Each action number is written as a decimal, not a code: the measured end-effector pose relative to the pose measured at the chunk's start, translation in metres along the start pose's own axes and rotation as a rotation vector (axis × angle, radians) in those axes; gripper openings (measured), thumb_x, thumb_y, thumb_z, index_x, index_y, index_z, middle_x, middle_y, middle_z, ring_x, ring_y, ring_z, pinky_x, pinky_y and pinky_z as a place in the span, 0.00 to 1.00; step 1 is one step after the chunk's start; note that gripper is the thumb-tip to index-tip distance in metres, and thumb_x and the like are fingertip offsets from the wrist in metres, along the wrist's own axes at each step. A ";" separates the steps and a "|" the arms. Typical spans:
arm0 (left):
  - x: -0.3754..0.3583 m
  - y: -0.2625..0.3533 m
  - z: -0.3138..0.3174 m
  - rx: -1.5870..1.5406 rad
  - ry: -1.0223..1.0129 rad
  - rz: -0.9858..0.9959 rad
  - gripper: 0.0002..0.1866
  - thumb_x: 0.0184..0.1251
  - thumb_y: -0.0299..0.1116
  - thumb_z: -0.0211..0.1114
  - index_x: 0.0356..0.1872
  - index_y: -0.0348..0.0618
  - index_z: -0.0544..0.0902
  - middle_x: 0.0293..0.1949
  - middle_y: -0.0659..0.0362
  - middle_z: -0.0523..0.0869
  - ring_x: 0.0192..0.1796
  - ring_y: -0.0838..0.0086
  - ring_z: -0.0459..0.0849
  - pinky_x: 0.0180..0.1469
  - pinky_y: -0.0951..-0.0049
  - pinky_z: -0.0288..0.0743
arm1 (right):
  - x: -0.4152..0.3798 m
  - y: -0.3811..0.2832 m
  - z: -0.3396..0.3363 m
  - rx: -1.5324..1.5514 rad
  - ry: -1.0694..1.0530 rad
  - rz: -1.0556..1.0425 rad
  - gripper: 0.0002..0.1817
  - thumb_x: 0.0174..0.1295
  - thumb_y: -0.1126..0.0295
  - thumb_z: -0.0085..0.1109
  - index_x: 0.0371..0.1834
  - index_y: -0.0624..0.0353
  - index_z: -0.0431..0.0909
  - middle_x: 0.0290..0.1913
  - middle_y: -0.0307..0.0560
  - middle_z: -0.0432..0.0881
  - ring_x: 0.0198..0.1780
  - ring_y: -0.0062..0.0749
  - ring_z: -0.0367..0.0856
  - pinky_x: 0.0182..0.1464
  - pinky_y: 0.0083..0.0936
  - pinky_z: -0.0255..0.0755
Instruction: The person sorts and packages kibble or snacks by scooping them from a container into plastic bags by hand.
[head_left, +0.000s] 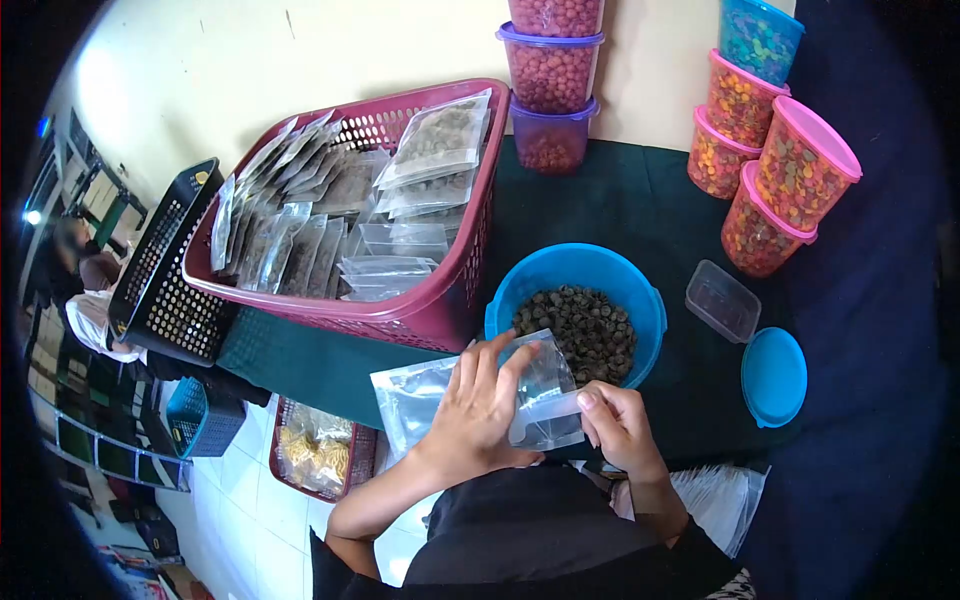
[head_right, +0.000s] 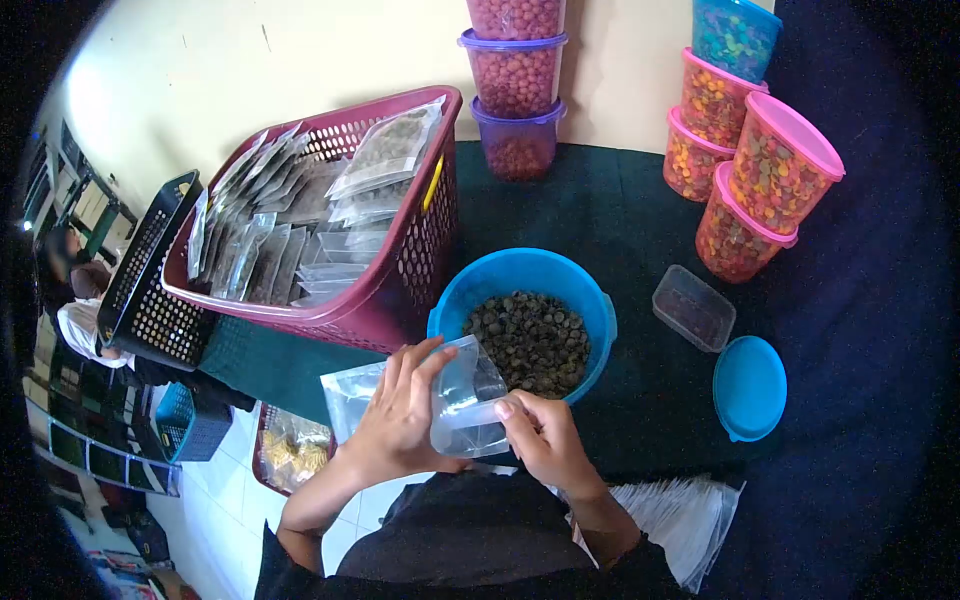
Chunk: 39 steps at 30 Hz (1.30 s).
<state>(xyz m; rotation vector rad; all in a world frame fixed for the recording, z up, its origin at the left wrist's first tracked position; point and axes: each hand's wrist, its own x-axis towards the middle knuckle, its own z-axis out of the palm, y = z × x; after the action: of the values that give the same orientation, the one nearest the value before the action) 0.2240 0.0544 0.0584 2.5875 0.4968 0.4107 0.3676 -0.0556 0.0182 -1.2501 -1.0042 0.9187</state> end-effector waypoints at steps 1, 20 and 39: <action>0.000 0.003 -0.003 -0.035 0.018 -0.030 0.55 0.19 0.35 0.75 0.58 0.41 0.52 0.52 0.44 0.60 0.54 0.50 0.60 0.56 0.59 0.57 | 0.000 0.001 -0.002 0.002 -0.005 0.004 0.15 0.61 0.67 0.43 0.20 0.63 0.69 0.11 0.32 0.64 0.13 0.11 0.58 0.16 0.13 0.51; -0.061 -0.048 0.034 -0.328 0.275 -0.084 0.60 0.07 0.50 0.79 0.53 0.36 0.60 0.44 0.50 0.72 0.46 0.61 0.74 0.48 0.64 0.68 | 0.103 0.023 -0.084 -0.799 -0.207 -0.521 0.03 0.48 0.75 0.56 0.25 0.63 0.75 0.31 0.48 0.78 0.30 0.38 0.77 0.31 0.26 0.71; -0.019 -0.080 0.018 -0.493 -0.209 0.161 0.45 0.25 0.35 0.73 0.53 0.40 0.61 0.62 0.45 0.53 0.65 0.58 0.50 0.64 0.57 0.42 | 0.132 0.067 -0.053 -1.876 0.049 -0.393 0.16 0.46 0.73 0.48 0.40 0.65 0.68 0.28 0.45 0.76 0.37 0.35 0.72 0.46 0.37 0.58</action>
<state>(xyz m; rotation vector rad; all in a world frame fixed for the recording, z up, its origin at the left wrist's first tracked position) 0.1921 0.1057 -0.0001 2.1614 0.0945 0.2693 0.4579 0.0600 -0.0380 -2.3036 -2.0390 -0.7324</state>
